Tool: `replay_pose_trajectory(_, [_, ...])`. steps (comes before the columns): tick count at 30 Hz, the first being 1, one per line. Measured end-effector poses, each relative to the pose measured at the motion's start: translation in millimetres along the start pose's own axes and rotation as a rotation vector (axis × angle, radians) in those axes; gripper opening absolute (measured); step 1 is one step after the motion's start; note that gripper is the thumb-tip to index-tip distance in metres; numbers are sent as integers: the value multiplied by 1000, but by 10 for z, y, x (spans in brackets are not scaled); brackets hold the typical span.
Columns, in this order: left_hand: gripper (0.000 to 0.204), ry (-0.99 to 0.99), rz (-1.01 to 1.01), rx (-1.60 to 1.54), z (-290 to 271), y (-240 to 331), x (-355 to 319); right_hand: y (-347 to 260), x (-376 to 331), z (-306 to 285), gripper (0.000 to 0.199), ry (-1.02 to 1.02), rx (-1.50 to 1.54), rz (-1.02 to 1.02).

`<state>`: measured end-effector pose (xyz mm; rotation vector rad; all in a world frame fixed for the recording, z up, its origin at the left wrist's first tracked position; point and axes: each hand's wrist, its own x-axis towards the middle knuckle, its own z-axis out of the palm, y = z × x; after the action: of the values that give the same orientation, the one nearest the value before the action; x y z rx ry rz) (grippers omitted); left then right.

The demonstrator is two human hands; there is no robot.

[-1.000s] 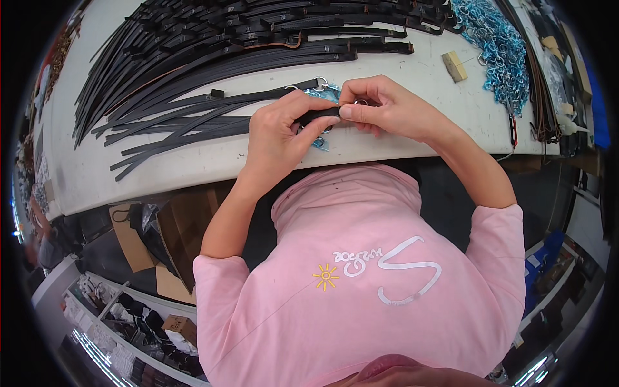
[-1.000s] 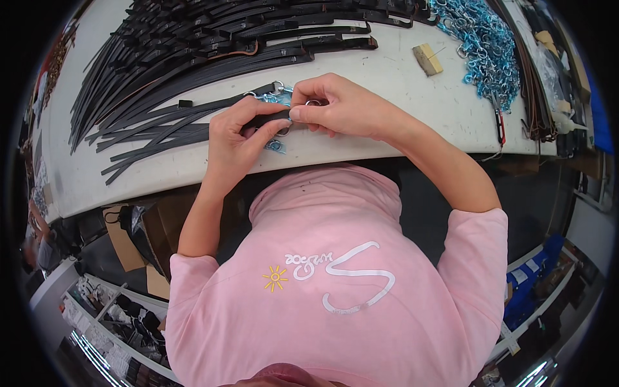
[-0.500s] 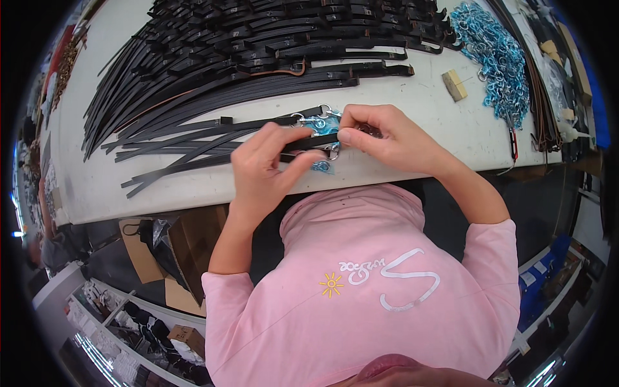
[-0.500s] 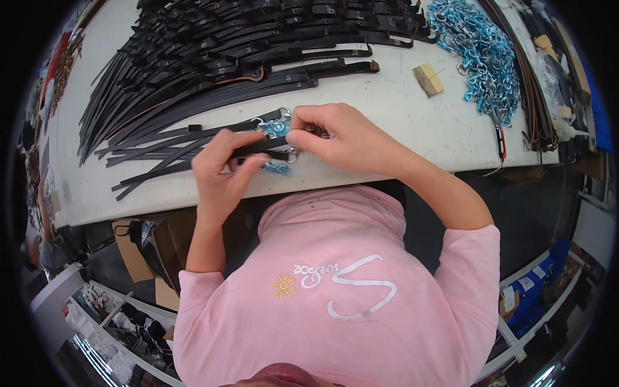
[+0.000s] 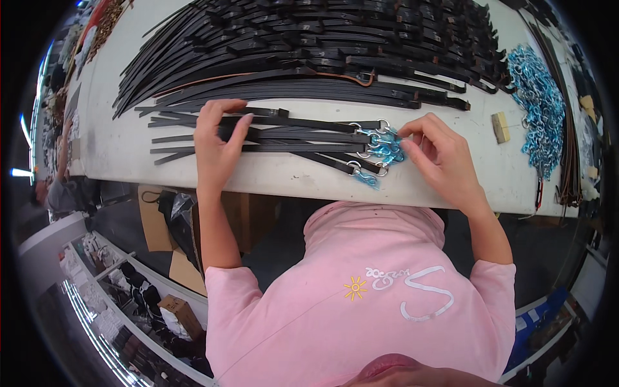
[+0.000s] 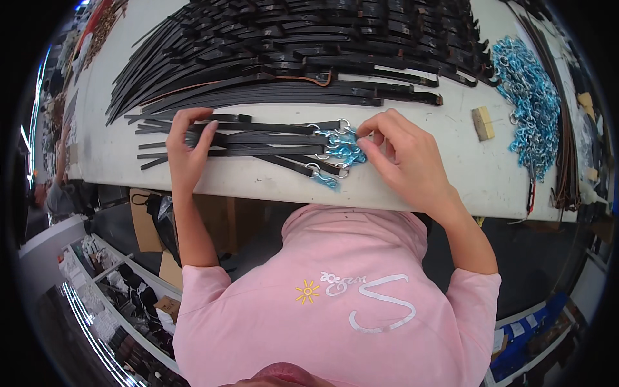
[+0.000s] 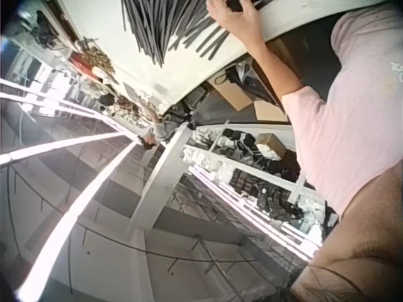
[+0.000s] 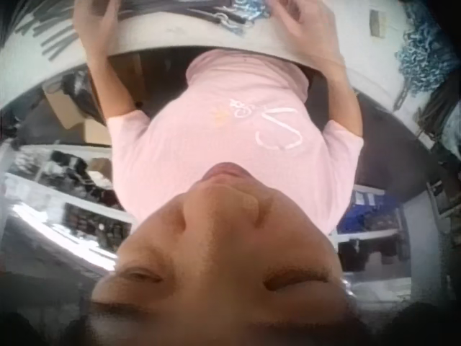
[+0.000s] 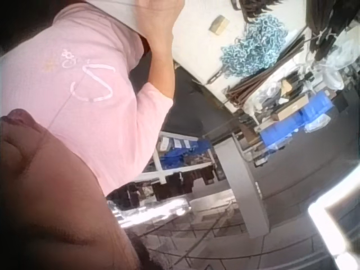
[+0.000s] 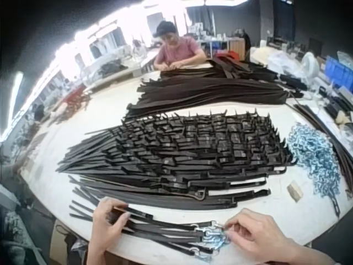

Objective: The person assembles keychains by threading black straps through blue metal rings. They use pliers to close the rings securely after threading. The finished keychains are placed on the table.

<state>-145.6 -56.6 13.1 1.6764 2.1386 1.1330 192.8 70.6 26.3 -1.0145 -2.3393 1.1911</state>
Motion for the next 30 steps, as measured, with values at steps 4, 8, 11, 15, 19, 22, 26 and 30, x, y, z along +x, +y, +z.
replay_pose_trajectory(4, [26,-219,176,162,101,65,99,49,58,200,21,194,-107,-211])
replay_pose_trajectory(8, [24,-302,201,241,31,90,153,81,59,254,20,160,-194,-289])
replay_pose_trajectory(11, [22,-212,311,401,4,116,235,137,47,234,18,165,-182,-299])
replay_pose_trajectory(15, [18,-118,292,432,121,-59,312,239,23,250,21,237,-145,-380])
replay_pose_trajectory(19, [19,-43,209,307,195,-202,241,264,-146,-23,19,291,-131,-372])
replay_pose_trajectory(22, [19,-12,202,207,230,-62,206,389,-403,-639,12,553,-154,-216])
replay_pose_trajectory(26, [15,88,158,74,348,391,298,883,-436,-1662,16,836,-223,-35])
replay_pose_trajectory(30, [16,-8,198,-127,719,1004,422,957,169,-1732,31,268,-318,212])
